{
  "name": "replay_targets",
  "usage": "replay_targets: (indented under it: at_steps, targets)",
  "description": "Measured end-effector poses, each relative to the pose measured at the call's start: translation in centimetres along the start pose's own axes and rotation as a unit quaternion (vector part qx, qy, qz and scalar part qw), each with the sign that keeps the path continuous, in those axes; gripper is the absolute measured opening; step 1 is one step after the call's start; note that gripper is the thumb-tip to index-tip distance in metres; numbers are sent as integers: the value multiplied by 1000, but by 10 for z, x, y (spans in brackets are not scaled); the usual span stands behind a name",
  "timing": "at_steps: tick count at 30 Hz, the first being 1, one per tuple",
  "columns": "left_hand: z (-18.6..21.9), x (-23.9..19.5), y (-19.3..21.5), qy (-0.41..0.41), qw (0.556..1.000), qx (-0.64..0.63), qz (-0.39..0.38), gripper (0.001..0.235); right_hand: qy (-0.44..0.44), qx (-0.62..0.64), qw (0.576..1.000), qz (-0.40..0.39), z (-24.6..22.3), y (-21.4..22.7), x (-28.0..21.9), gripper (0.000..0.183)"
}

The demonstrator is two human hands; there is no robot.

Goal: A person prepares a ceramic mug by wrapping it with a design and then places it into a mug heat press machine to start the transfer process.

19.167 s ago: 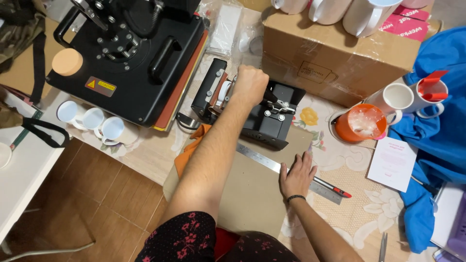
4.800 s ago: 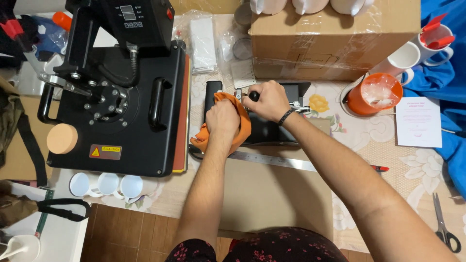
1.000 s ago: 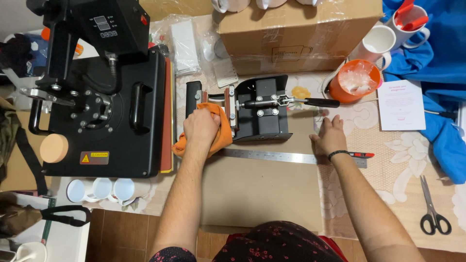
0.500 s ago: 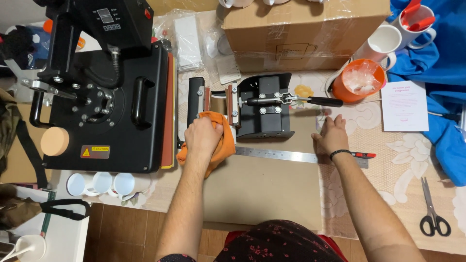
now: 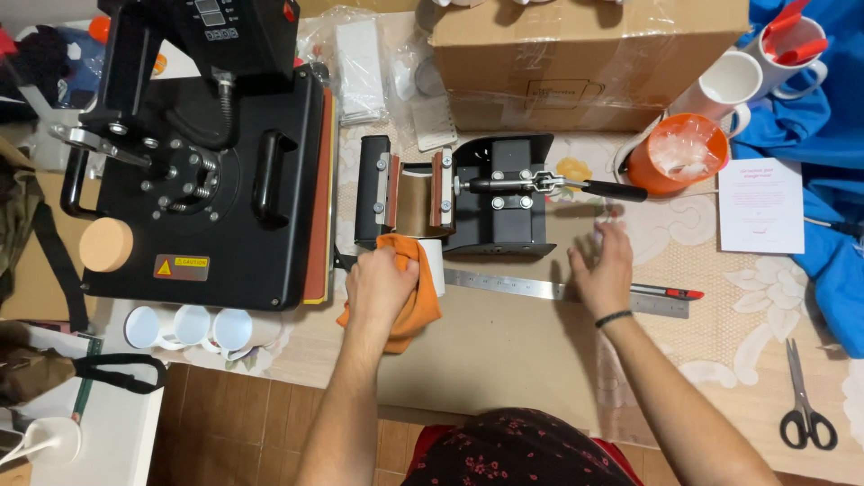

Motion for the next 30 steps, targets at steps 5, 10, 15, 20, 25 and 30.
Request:
replay_targets:
  at_steps: [5, 10, 15, 20, 25, 30]
  targets:
    - [-13, -24, -10, 50, 998, -49, 0, 35, 12, 148, 958, -247, -7, -53, -102, 14]
    - [-35, -48, -18, 83, 990, -113, 26, 27, 10, 186, 822, -539, -36, -89, -164, 80]
    - [-56, -69, -28, 112, 975, -176, 74, 22, 66, 214, 782, -581, -55, -136, -188, 121]
    - [-93, -87, -55, 77, 922, -261, 275, 13, 62, 315, 697, -642, -31, -214, -217, 28]
    - [-153, -101, -88, 32, 884, -226, 409, 13, 3, 220, 662, -717, -38, -236, -239, 21]
    - [-222, -125, -138, 11, 851, -175, 495, 17, -13, 102, 636, -765, -115, -192, -216, 25]
Point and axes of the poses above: each hand's wrist, its own x-axis towards the middle knuckle, its own y-axis out of the back of the hand, z = x × y, the point moved 3 cm from there along x, towards the middle knuckle, and after that the axes turned 7 degrees about z, right-handed, at the moved point
